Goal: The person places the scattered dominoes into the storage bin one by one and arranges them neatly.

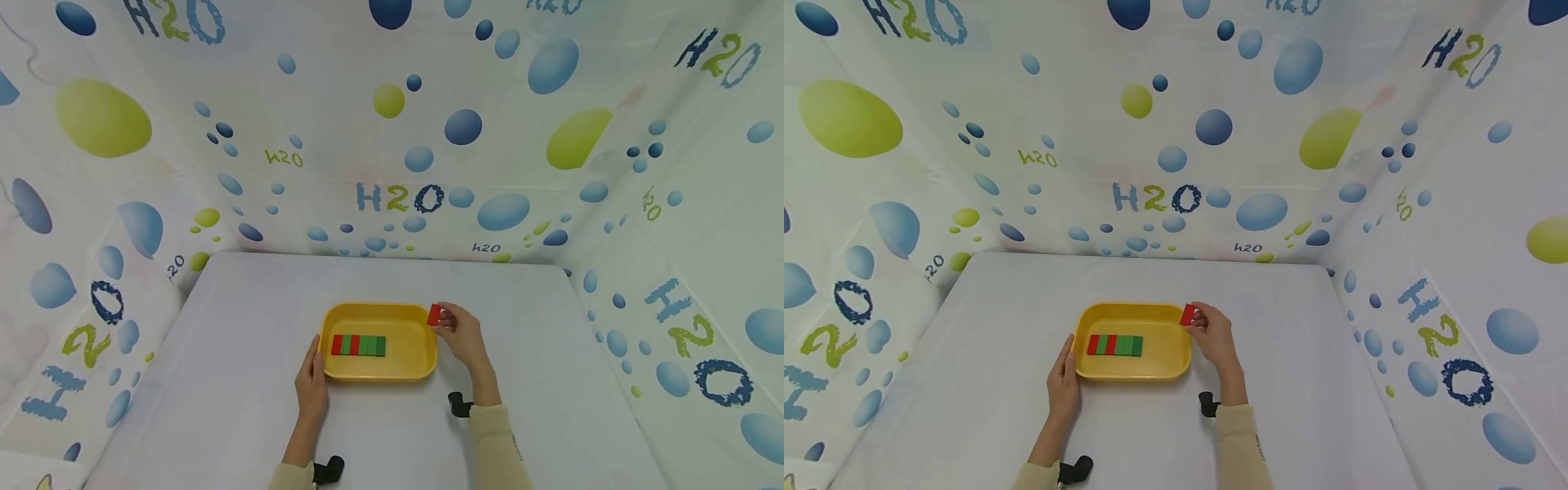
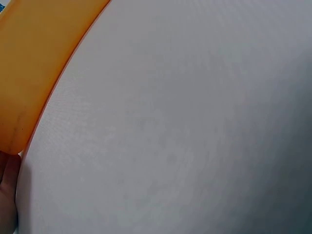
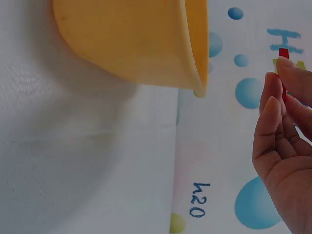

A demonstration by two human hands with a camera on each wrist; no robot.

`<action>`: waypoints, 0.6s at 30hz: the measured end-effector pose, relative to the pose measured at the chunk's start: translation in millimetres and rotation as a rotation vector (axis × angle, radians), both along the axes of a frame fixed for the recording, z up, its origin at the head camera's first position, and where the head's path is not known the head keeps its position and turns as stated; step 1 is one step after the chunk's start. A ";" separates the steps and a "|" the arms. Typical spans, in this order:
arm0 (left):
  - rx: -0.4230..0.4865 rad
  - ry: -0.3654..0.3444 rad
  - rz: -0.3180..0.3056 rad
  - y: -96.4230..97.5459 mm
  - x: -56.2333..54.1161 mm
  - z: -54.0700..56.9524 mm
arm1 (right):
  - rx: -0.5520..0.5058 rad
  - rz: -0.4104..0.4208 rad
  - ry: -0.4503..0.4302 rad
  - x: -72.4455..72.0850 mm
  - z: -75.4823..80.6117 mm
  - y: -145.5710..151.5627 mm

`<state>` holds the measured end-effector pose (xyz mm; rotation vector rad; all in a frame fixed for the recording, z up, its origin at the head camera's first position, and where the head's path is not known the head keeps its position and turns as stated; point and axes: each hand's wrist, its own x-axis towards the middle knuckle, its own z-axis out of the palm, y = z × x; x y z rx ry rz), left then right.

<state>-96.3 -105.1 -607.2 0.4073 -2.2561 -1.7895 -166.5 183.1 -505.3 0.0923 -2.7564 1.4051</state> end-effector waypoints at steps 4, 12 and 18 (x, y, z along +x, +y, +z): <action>-0.007 0.002 0.001 -0.1 0.1 -0.6 | 0.000 0.029 0.013 -0.4 -0.2 -9.0; -0.007 -0.011 0.004 0.2 0.9 1.5 | 0.002 0.088 0.001 -1.7 -10.5 -24.9; -0.017 -0.014 0.004 0.1 0.7 1.8 | 0.012 0.156 -0.005 -3.6 -18.2 -36.9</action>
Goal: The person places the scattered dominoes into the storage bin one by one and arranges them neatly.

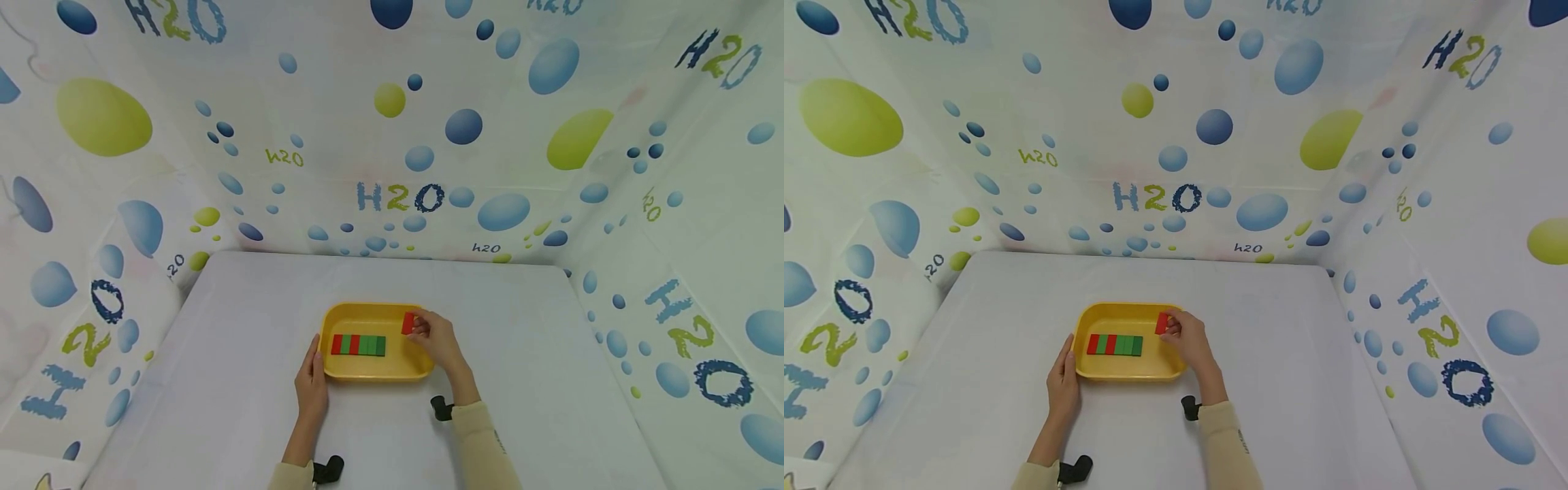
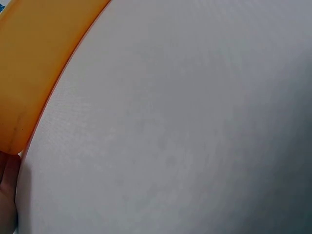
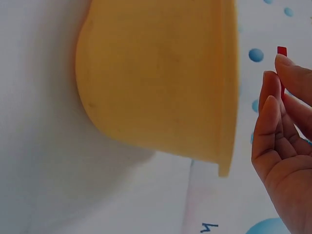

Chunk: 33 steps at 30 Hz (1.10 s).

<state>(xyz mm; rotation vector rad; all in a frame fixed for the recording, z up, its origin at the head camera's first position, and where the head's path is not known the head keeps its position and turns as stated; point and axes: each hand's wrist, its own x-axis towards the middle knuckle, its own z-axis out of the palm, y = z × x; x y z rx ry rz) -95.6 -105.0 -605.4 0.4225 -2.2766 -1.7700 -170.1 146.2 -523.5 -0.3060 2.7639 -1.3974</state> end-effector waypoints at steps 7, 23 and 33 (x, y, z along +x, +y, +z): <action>0.008 -0.005 -0.006 -0.7 -0.8 -0.6 | 0.040 0.054 -0.042 -2.9 -7.3 -11.5; 0.011 0.001 -0.003 -0.4 -0.6 1.0 | 0.118 0.107 -0.116 -12.0 -30.0 -27.1; 0.015 0.018 0.000 -0.5 -1.5 -2.5 | 0.233 0.117 -0.129 -10.8 -31.6 -33.1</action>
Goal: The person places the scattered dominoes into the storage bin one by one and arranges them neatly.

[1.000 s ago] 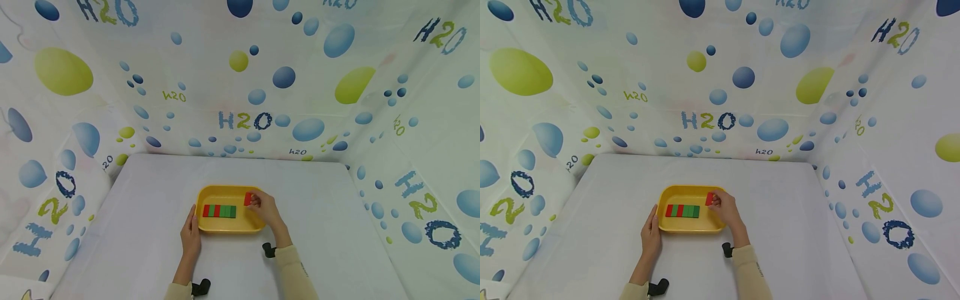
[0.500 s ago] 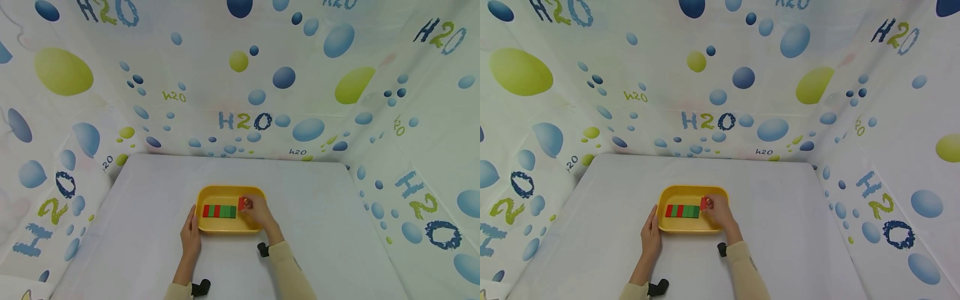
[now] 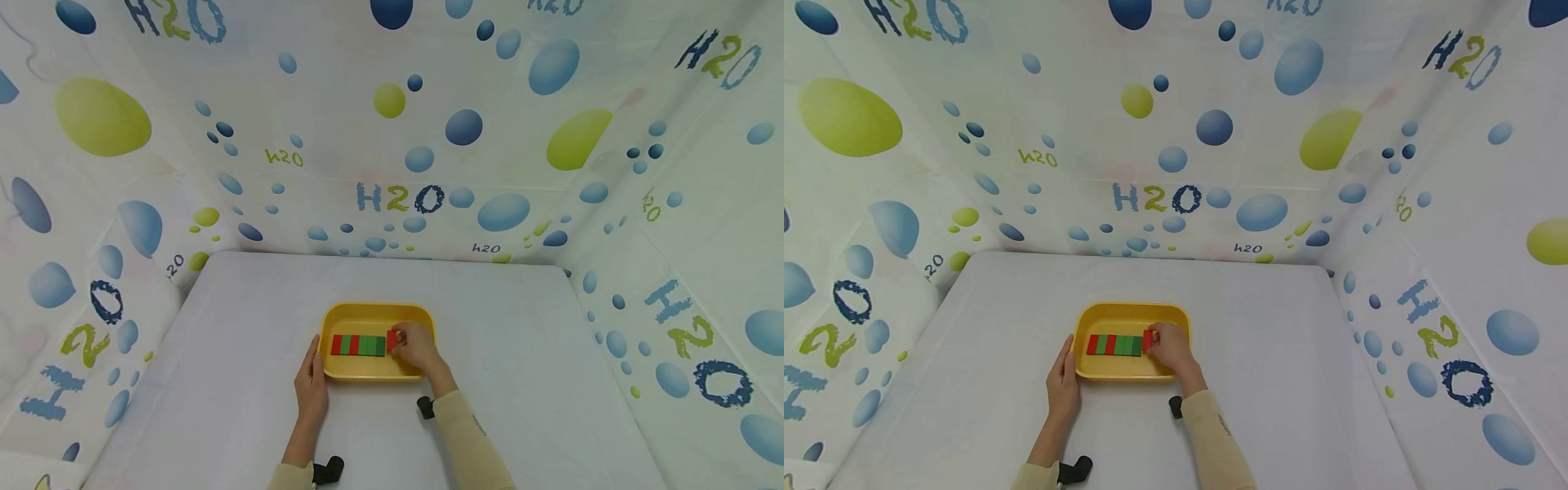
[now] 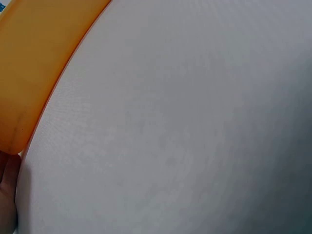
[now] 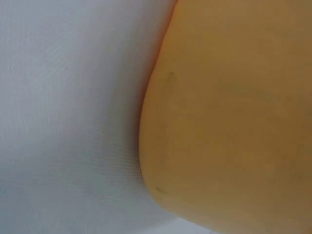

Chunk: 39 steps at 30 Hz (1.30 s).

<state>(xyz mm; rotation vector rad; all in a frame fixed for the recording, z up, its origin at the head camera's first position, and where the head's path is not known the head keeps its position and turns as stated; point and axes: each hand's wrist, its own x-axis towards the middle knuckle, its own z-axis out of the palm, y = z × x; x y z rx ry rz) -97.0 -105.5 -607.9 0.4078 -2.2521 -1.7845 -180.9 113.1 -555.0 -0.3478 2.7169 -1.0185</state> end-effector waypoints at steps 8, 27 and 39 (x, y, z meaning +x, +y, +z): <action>0.004 0.006 0.000 0.8 1.1 -0.1 | -0.001 0.012 -0.020 -0.3 -8.4 -1.1; 0.003 0.007 0.000 2.2 2.4 -2.2 | 0.024 -0.006 -0.050 1.2 -10.3 -3.2; -0.003 0.009 0.002 2.4 3.7 -2.6 | 0.032 0.000 -0.057 1.9 -9.7 -3.0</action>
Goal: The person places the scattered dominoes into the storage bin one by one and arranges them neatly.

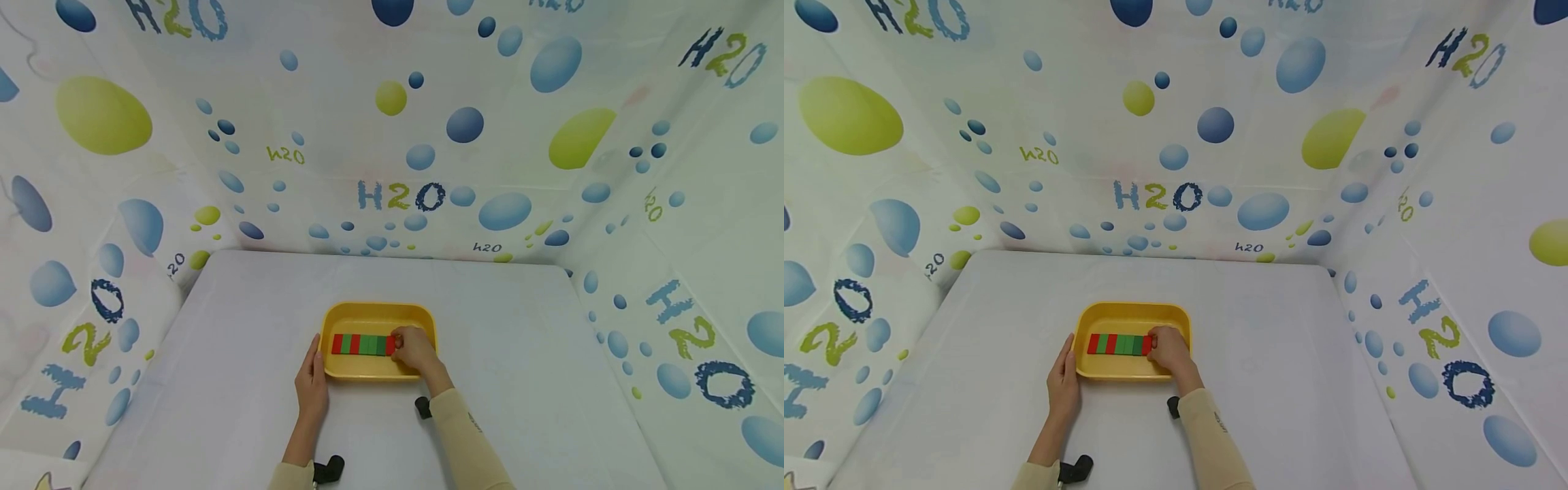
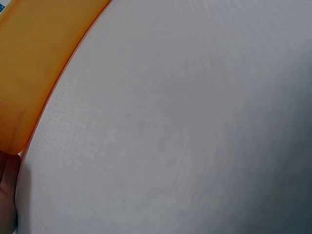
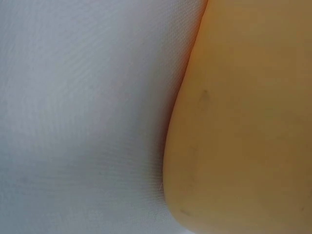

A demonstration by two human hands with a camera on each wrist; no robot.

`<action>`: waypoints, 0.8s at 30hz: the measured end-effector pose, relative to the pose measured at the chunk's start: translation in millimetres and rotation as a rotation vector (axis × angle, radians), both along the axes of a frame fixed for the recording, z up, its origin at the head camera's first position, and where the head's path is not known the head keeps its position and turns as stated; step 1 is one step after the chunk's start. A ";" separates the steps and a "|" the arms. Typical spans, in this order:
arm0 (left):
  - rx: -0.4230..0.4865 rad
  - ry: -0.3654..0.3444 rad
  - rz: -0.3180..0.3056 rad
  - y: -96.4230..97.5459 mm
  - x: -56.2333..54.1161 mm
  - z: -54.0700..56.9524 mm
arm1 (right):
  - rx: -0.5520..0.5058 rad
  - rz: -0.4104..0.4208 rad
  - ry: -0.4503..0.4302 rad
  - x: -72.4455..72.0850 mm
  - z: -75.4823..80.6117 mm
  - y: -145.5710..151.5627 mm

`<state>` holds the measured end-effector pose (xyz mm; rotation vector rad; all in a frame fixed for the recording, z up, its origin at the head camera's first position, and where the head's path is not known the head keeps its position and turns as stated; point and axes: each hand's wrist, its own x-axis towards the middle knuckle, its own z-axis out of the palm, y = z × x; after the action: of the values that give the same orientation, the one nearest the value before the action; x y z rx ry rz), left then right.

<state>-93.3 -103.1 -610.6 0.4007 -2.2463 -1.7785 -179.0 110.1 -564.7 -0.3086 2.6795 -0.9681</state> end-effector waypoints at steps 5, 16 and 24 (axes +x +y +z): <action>0.000 0.001 -0.002 0.4 -0.1 0.1 | -0.002 -0.002 -0.010 0.8 1.8 0.3; 0.005 -0.001 -0.002 1.9 1.0 2.6 | -0.003 -0.005 -0.013 1.1 3.1 0.7; 0.007 0.002 -0.006 1.9 1.4 3.0 | -0.004 -0.009 -0.029 0.2 0.7 0.5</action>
<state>-91.9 -101.2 -607.5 0.3932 -2.2429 -1.7888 -178.8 110.7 -564.0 -0.2810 2.6555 -0.9730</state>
